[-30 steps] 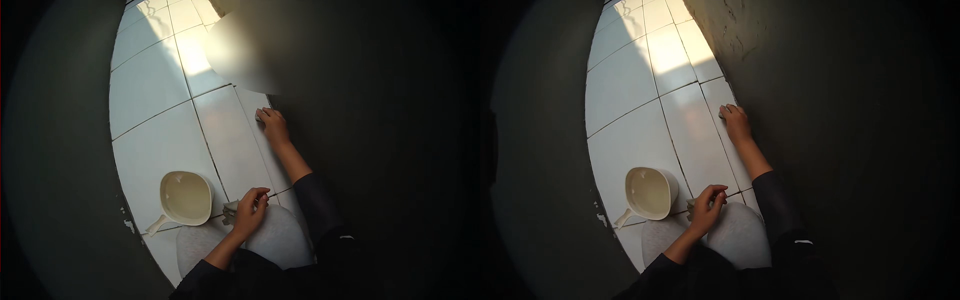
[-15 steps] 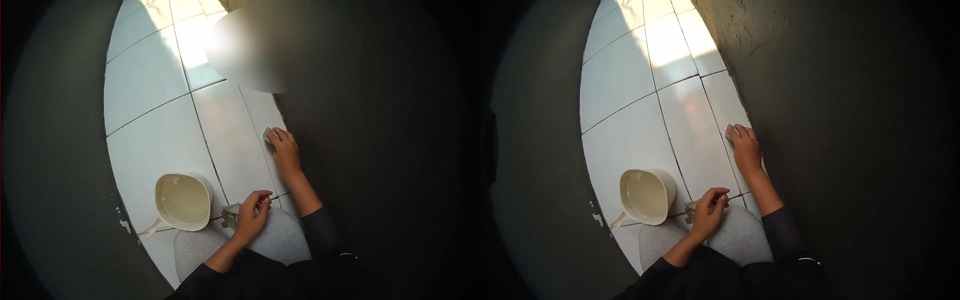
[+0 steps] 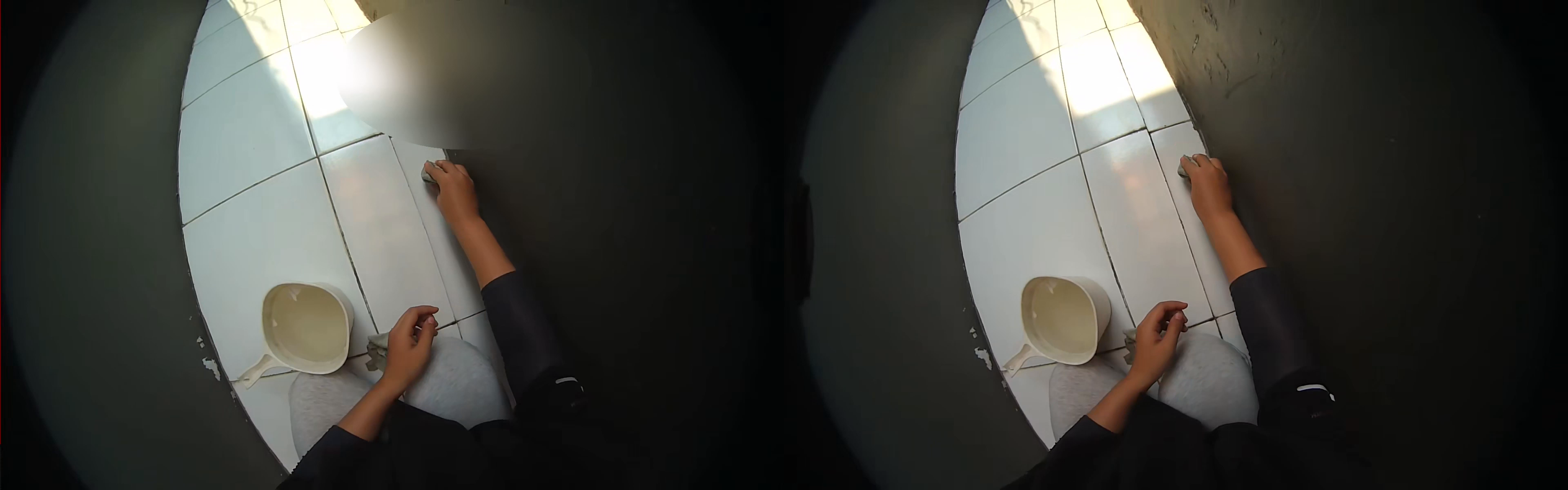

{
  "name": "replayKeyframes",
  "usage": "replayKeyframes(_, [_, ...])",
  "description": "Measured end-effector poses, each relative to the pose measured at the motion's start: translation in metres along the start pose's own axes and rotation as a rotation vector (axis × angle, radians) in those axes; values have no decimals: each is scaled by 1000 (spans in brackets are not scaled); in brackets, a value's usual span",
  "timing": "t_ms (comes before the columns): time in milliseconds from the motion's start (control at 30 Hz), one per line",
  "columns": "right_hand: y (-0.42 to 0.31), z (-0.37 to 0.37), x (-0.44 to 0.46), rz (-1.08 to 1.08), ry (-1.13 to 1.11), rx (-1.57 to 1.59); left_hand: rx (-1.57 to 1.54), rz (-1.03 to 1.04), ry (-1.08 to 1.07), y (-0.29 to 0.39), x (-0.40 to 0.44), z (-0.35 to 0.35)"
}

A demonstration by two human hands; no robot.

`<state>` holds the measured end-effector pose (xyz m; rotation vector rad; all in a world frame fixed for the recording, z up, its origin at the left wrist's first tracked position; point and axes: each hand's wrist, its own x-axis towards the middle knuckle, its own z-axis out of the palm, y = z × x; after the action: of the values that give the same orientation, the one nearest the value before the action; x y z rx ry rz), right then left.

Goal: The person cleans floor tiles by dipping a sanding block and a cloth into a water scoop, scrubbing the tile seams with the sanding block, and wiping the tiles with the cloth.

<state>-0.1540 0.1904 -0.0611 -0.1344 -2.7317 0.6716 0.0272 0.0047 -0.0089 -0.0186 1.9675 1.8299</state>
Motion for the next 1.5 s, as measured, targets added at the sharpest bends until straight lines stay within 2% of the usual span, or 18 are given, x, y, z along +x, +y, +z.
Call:
replayKeyframes(133, [-7, -22, -86, -8, -3, -38, -23, -31, -22, 2, -2, 2])
replayKeyframes(233, [-9, -25, -91, 3, 14, -40, -21, -18, -58, 2, -4, 5])
replayKeyframes(433, [4, 14, 9, -30, 132, -120, -10, -18, -43, -3, -2, 4])
replayKeyframes(533, [-2, 15, 30, 32, 38, -207, -20, -29, -18, 0, -1, 1])
replayKeyframes(767, [-11, -21, -69, 100, -93, -380, -39, -17, -31, -2, -2, 4])
replayKeyframes(833, [-7, -22, -82, 29, -20, -359, -35, -16, -47, 3, -5, 4])
replayKeyframes(900, [-4, -14, -67, 21, 1, -344, -10, -45, -121, 9, -6, 3])
replayKeyframes(1033, [0, 13, 2, -19, 74, -336, -35, -18, -75, 4, -4, 5])
replayKeyframes(1200, [-8, 13, 36, 26, -55, -421, -37, -43, -32, 4, -1, 1])
replayKeyframes(1400, [-9, -19, -64, 23, -74, -434, -37, -74, -90, 8, -3, 1])
replayKeyframes(1500, [-11, -21, -80, 37, -86, -345, -50, -62, -120, 9, -7, 1])
